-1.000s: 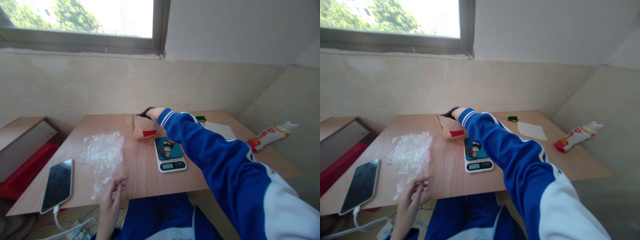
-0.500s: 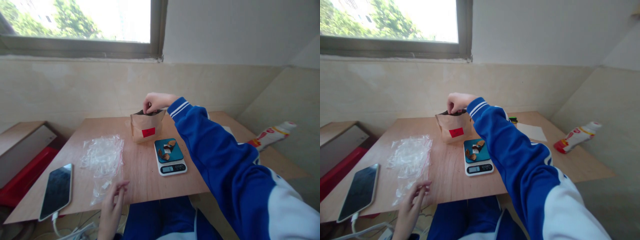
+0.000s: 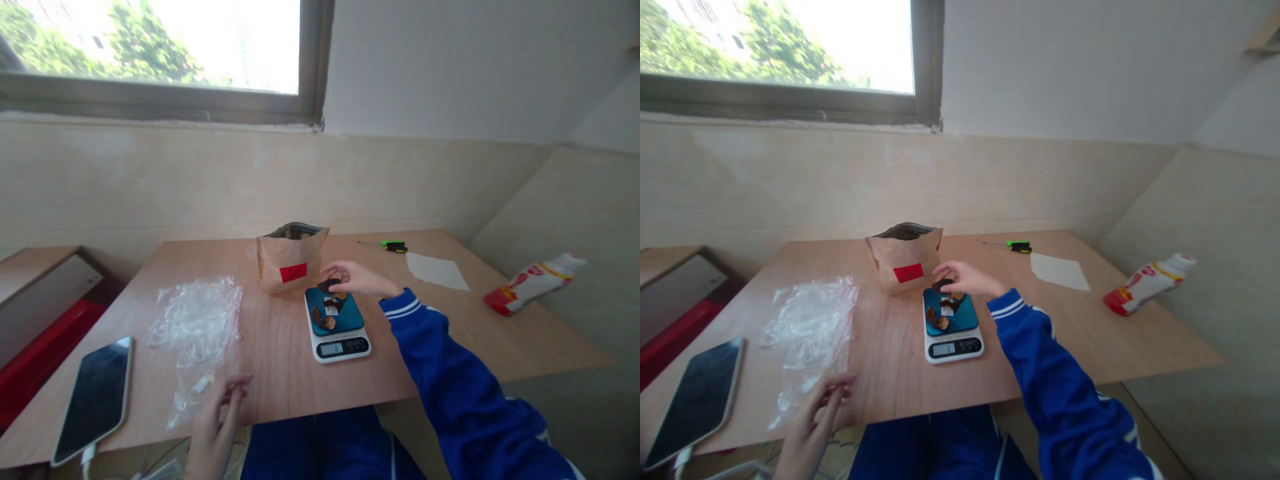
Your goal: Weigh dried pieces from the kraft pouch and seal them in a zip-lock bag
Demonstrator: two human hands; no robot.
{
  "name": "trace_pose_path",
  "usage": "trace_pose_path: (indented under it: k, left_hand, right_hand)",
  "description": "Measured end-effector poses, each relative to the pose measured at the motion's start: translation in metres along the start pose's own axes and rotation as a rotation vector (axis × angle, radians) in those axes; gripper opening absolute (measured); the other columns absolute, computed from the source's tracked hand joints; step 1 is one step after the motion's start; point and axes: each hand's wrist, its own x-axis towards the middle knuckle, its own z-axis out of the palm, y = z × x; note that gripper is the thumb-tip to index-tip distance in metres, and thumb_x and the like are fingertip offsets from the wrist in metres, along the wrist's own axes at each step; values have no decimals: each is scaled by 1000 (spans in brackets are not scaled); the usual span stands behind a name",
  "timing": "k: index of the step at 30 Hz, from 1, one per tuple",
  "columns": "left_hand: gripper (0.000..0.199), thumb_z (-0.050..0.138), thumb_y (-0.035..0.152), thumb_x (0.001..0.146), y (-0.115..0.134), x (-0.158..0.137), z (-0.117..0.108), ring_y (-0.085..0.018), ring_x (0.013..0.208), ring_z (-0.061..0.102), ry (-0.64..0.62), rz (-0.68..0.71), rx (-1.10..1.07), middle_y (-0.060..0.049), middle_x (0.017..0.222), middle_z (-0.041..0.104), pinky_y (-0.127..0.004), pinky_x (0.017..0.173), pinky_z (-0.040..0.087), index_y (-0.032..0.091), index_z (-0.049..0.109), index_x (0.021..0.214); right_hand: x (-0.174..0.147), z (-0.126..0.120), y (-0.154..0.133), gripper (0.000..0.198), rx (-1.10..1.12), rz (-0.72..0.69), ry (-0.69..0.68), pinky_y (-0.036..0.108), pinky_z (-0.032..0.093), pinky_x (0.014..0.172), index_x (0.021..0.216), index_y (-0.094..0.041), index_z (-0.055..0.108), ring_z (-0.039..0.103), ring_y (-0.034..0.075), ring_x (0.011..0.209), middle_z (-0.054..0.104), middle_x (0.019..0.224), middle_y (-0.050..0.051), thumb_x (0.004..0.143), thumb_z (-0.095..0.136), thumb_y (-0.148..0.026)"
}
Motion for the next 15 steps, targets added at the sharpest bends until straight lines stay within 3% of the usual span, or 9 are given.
trace_pose_path:
  k: [3,6,10,15]
  left_hand:
    - [45,52,61,81,8,-1,4,-25,80,69,-32,9,8,-10,88,72,-36,69,57,20,70,88]
    - [43,52,58,82,14,-1,6,-25,80,69,-54,13,16,-10,88,72,-35,70,57,20,70,88]
    - [41,51,56,83,12,-2,5,-24,81,70,-59,23,21,-10,89,73,-34,68,57,20,70,89]
    - [40,52,55,83,5,-2,1,-25,80,70,-45,33,22,-10,90,73,-34,69,58,20,69,90]
  right_hand:
    - [12,17,38,45,83,76,-27,35,55,86,110,-13,59,68,18,95,70,106,12,72,75,-29]
    - [24,26,54,39,94,94,-39,36,54,88,110,-14,59,68,18,96,70,109,12,75,72,-25]
    - [30,32,52,27,-44,96,-28,41,53,92,106,-15,62,68,22,98,72,106,11,78,63,-15]
    - [22,29,39,23,-131,43,41,42,40,108,102,-20,67,60,24,114,69,114,9,81,62,-14]
